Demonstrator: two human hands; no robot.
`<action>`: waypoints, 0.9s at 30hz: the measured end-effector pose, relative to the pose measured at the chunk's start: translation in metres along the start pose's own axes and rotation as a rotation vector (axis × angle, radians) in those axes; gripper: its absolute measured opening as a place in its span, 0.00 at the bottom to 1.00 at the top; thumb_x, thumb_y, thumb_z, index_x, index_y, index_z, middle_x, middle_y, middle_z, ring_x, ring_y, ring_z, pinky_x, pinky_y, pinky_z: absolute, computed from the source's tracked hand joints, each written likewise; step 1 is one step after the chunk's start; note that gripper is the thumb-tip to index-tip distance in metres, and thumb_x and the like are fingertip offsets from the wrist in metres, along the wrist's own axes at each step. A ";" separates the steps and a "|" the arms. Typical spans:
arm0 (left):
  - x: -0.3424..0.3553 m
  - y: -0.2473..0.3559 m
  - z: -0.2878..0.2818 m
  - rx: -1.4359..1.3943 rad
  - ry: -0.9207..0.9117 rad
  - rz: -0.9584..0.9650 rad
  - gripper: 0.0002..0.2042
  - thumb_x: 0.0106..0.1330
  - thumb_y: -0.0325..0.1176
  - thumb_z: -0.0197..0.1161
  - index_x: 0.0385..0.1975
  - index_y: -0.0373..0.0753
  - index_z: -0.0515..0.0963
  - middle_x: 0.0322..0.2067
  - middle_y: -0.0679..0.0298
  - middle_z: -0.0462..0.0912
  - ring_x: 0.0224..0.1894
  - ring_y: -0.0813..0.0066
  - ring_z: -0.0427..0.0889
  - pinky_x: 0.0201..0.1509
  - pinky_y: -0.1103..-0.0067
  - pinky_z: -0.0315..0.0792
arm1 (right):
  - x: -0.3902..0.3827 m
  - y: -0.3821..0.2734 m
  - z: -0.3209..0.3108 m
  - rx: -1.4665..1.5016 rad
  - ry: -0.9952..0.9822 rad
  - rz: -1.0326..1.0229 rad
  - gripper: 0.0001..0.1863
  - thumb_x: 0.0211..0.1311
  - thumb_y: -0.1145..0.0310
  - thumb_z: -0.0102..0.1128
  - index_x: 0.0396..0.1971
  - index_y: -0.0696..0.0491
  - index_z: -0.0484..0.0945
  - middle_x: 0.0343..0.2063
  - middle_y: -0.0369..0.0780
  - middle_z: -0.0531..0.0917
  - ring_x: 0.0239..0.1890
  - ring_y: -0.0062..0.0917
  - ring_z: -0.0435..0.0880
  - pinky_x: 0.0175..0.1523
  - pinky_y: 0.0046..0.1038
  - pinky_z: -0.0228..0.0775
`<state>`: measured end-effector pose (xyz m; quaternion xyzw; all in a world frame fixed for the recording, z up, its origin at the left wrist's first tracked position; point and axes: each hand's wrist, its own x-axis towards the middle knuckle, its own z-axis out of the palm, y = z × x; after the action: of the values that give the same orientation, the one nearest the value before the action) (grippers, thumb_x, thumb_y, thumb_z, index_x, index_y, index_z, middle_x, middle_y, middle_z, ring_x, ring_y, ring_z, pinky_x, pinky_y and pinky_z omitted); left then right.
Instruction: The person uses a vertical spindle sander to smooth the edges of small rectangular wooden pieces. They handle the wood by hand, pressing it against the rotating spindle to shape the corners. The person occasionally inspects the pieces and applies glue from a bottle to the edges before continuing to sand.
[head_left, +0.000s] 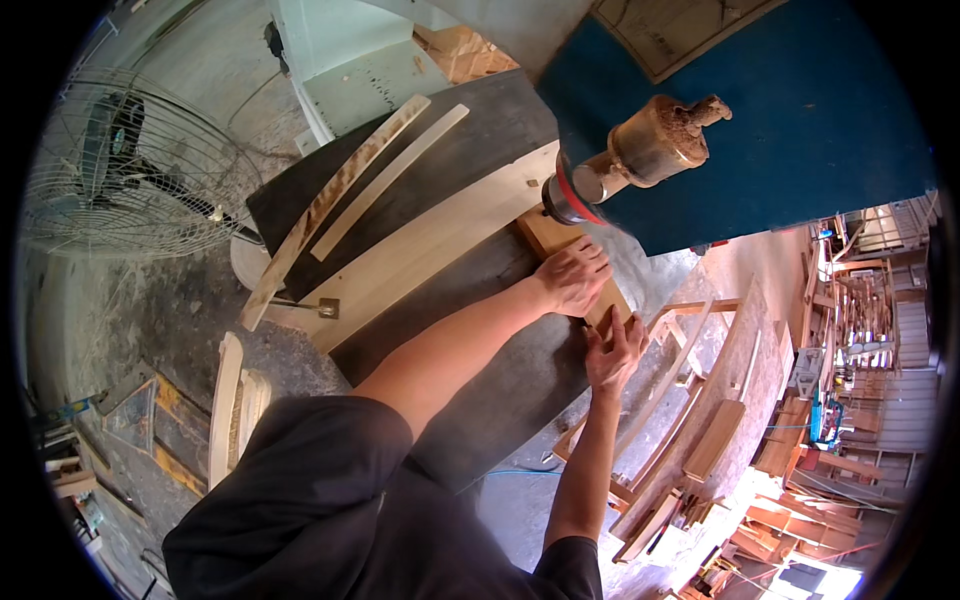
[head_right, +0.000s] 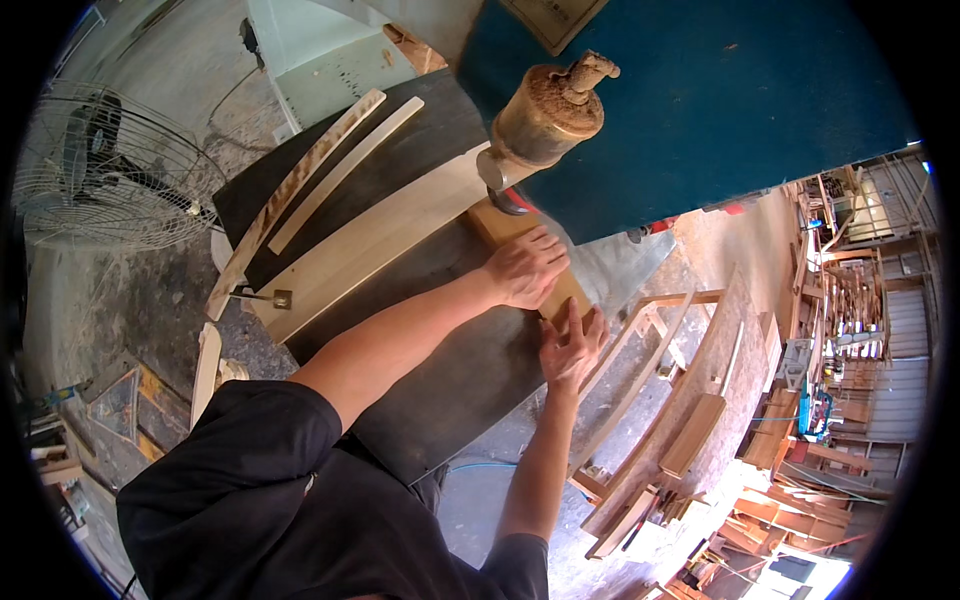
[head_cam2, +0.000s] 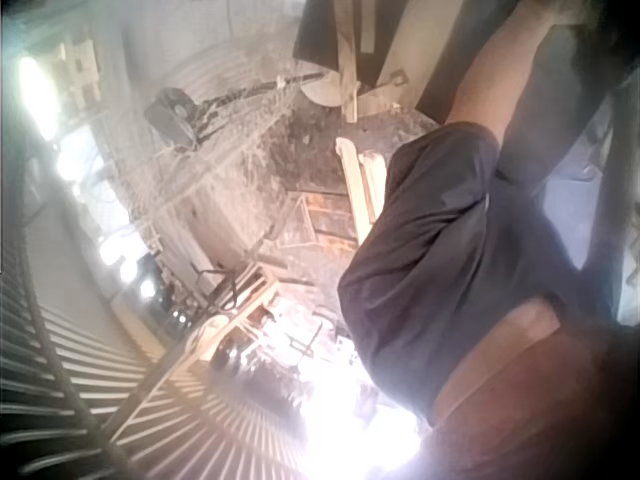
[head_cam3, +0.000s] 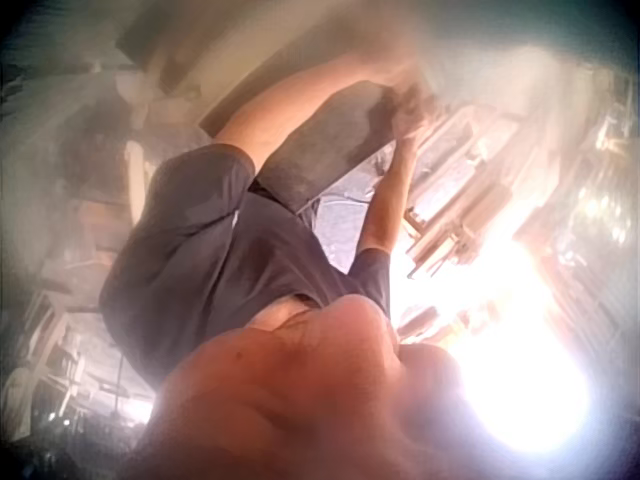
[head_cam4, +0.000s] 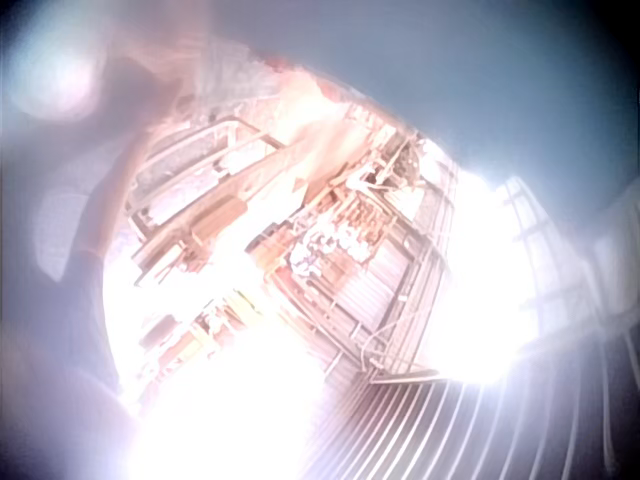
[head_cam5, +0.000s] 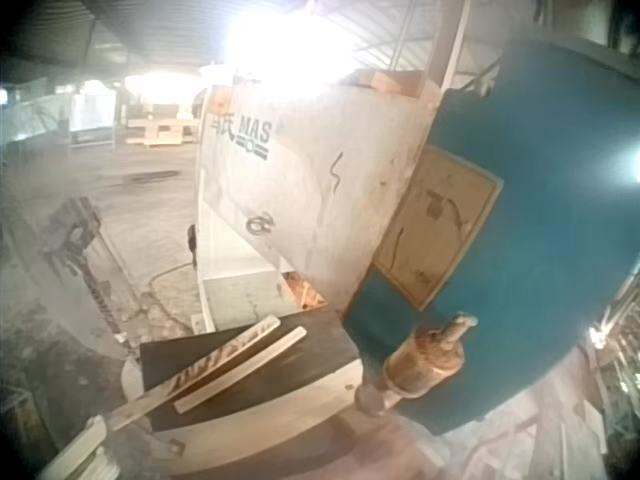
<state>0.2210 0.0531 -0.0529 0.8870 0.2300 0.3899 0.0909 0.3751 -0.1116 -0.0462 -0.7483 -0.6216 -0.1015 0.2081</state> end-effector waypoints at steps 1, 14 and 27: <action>0.000 0.000 0.001 0.003 0.014 0.004 0.11 0.58 0.33 0.70 0.39 0.38 0.83 0.43 0.58 0.86 0.52 0.59 0.81 0.67 0.64 0.70 | 0.001 0.002 0.000 -0.003 0.001 -0.002 0.34 0.52 0.59 0.82 0.63 0.46 0.87 0.66 0.57 0.75 0.67 0.58 0.72 0.73 0.51 0.68; 0.003 -0.003 0.007 0.017 0.003 0.000 0.14 0.59 0.34 0.69 0.42 0.36 0.84 0.46 0.56 0.87 0.54 0.58 0.81 0.69 0.63 0.70 | 0.005 0.008 0.005 0.003 0.003 0.009 0.33 0.53 0.62 0.80 0.63 0.47 0.87 0.67 0.56 0.77 0.68 0.54 0.74 0.75 0.50 0.66; 0.006 -0.005 0.015 0.038 0.031 0.009 0.13 0.58 0.34 0.69 0.42 0.36 0.83 0.46 0.56 0.86 0.55 0.58 0.81 0.69 0.63 0.70 | 0.008 0.012 0.004 -0.013 -0.004 -0.009 0.33 0.55 0.57 0.81 0.63 0.47 0.87 0.67 0.56 0.76 0.68 0.57 0.73 0.73 0.52 0.68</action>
<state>0.2335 0.0605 -0.0610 0.8834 0.2350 0.3997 0.0687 0.3882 -0.1043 -0.0490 -0.7471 -0.6246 -0.1050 0.2018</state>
